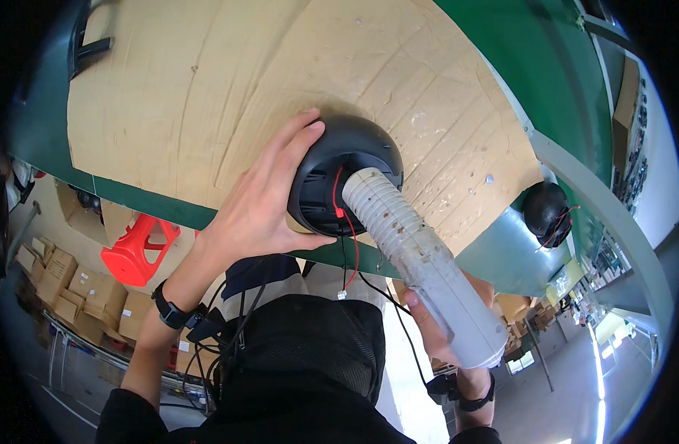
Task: Applying hot glue to and assembling small black dome-shaped electronic or industrial components on an assembly line.
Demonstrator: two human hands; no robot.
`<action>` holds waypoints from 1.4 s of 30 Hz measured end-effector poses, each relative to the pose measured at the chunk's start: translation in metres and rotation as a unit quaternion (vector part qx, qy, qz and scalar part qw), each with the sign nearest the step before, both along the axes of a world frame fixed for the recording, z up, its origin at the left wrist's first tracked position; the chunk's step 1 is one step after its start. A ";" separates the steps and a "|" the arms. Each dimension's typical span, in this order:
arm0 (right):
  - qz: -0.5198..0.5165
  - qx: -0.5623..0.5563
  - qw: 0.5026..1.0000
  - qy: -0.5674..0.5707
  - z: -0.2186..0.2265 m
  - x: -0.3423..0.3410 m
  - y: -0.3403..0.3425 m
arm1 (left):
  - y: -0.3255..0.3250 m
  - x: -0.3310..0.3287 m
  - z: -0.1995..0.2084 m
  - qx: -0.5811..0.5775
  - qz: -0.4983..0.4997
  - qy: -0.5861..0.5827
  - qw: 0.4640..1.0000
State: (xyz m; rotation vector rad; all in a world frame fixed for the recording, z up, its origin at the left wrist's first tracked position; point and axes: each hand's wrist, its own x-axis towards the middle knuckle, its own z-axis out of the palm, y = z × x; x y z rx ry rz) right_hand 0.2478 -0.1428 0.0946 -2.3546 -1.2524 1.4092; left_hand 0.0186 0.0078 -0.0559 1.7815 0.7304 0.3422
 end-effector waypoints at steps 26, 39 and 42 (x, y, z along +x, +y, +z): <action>-0.029 -0.021 0.999 -0.034 0.002 0.001 0.002 | -0.003 0.000 -0.003 0.003 0.017 -0.020 1.000; 0.017 -0.015 0.998 -0.065 0.001 0.008 0.003 | -0.002 0.000 -0.003 0.000 0.018 -0.018 1.000; -0.015 -0.019 0.998 -0.051 0.002 0.005 0.004 | -0.002 0.000 -0.003 -0.003 0.017 -0.018 1.000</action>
